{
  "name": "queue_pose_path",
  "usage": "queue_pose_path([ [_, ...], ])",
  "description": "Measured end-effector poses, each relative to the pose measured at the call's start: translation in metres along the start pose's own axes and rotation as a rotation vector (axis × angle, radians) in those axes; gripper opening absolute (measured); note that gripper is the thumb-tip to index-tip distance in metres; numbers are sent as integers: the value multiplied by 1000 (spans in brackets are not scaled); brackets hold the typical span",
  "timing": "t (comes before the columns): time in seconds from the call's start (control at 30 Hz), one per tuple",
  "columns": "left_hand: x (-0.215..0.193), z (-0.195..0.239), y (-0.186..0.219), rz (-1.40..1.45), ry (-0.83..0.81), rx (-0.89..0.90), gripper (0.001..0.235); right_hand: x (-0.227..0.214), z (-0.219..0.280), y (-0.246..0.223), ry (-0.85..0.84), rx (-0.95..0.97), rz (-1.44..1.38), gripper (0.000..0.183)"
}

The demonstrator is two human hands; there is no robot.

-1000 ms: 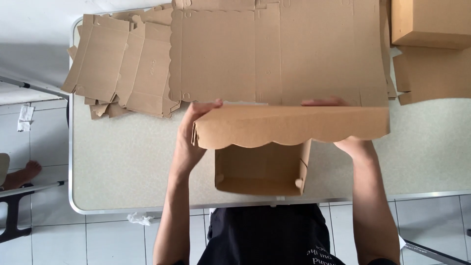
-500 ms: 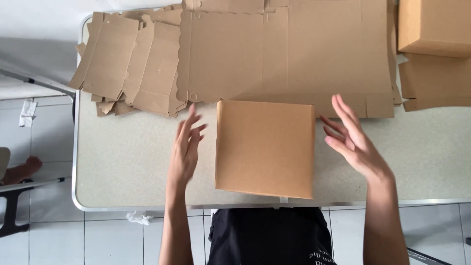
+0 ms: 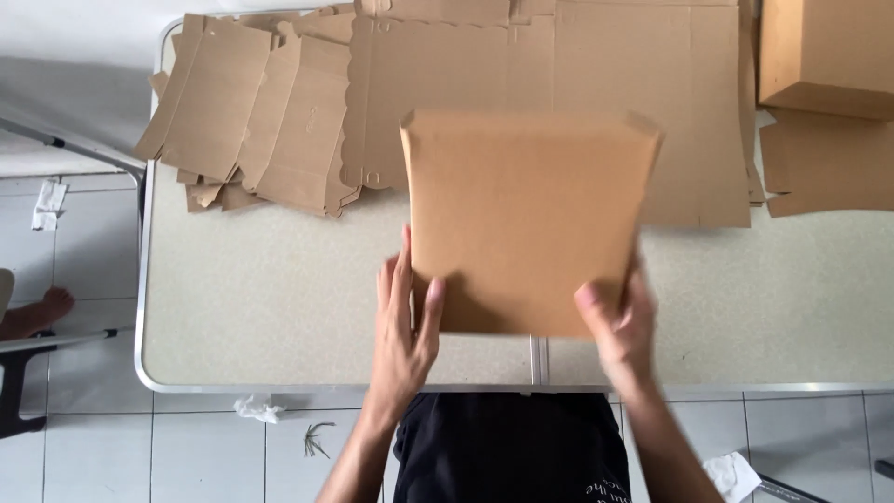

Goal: Folding flat cardboard sheets into boxes on a table

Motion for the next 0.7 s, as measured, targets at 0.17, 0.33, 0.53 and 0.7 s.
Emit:
queue_pose_path([
  [0.17,6,-70,-2,142,25,114,64,5,-67,-47,-205,-99,-21,72],
  [0.33,31,-114,-54,313,69,74,64,-3,-122,0,-274,-3,-186,77],
  [0.53,40,-110,-85,461,148,70,71,-9,-129,33,-145,-56,-213,73],
  [0.7,37,-105,-75,309,6,124,66,-15,-139,78,-124,-107,-213,69],
])
Point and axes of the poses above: each hand's wrist, its own z-axis away from the middle knuckle, its own x-axis out of the palm, y = z × x, the point moved 4 cm from there along -z, towards the middle knuckle, and after that the axes turned 10 degrees about x, right-handed, at the moved point
